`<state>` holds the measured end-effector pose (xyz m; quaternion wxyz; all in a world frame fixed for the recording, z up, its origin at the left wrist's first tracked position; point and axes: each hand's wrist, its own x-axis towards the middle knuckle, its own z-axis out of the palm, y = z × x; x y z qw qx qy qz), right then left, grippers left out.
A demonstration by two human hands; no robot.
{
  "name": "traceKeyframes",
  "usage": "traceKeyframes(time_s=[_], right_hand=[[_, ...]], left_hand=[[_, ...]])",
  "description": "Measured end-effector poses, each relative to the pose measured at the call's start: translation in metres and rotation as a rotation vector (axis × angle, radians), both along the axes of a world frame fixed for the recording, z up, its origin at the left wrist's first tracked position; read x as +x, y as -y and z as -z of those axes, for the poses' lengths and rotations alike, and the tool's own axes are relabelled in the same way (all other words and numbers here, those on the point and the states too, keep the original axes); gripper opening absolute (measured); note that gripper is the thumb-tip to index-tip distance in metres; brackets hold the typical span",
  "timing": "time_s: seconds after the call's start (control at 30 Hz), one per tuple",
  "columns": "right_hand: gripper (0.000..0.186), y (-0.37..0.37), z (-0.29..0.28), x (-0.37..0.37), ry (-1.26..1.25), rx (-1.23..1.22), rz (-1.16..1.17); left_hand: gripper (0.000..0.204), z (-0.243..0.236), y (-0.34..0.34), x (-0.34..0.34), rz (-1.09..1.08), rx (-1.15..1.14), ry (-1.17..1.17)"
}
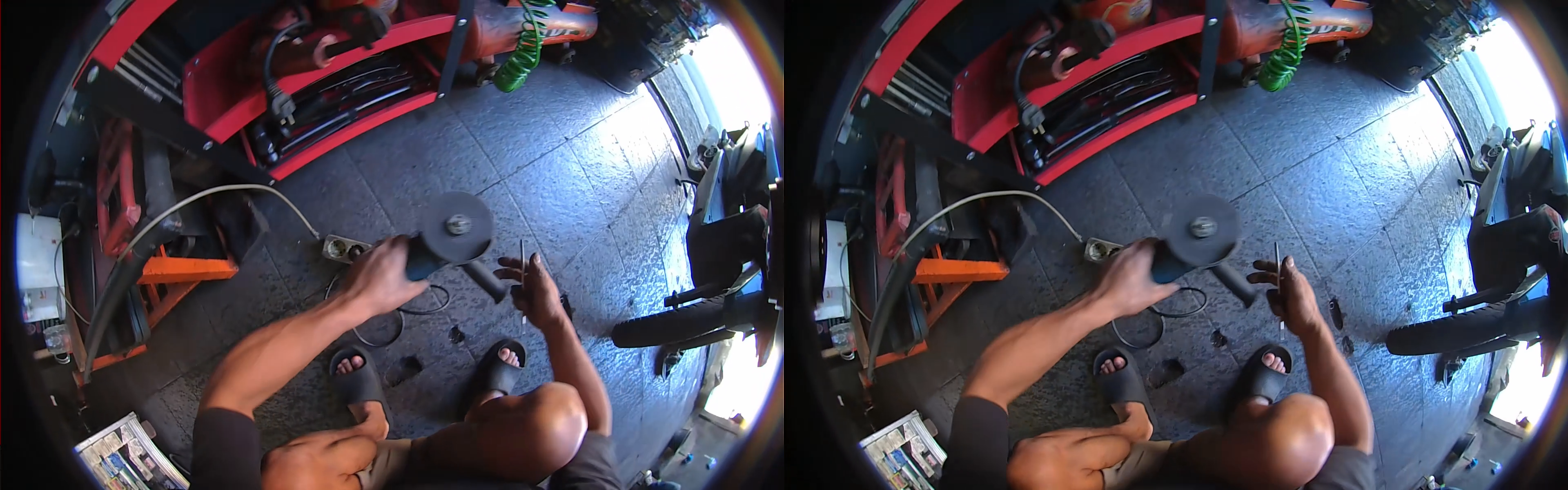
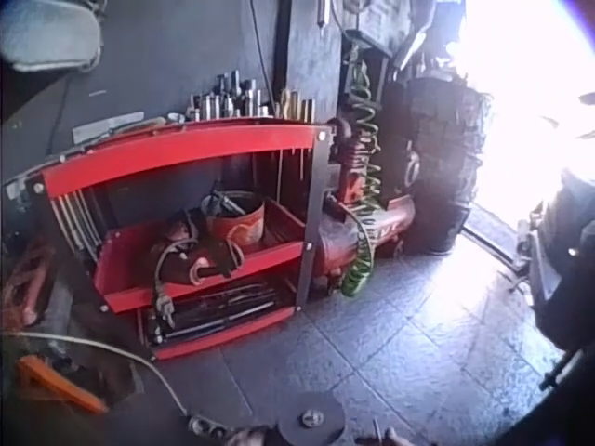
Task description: Grinding metal parts with an angle grinder, organizing components into a container, and rinsing them in a bucket.
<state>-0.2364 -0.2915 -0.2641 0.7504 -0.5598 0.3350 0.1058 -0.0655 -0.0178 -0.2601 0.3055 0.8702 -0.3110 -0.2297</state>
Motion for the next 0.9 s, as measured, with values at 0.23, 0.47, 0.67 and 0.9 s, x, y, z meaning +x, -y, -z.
traceKeyframes(time_s=[0.23, 0.47, 0.67, 0.9], right_hand=[[0.038, 0.053, 0.076, -0.052, 0.042, -0.093, 0.232], [0.038, 0.094, 0.119, -0.083, 0.078, -0.017, 0.423], [0.044, 0.107, 0.116, -0.088, -0.061, -0.314, 0.254], [0.046, 0.099, 0.114, -0.092, -0.263, -0.864, 0.152]], left_hand=[[0.07, 0.064, 0.168, -0.002, 0.286, 0.161, -0.043], [0.074, 0.111, 0.218, -0.033, 0.297, 0.158, 0.048], [0.085, 0.108, 0.167, -0.038, 0.279, 0.245, 0.136], [0.076, 0.113, 0.135, -0.036, 0.337, 0.229, 0.209]])
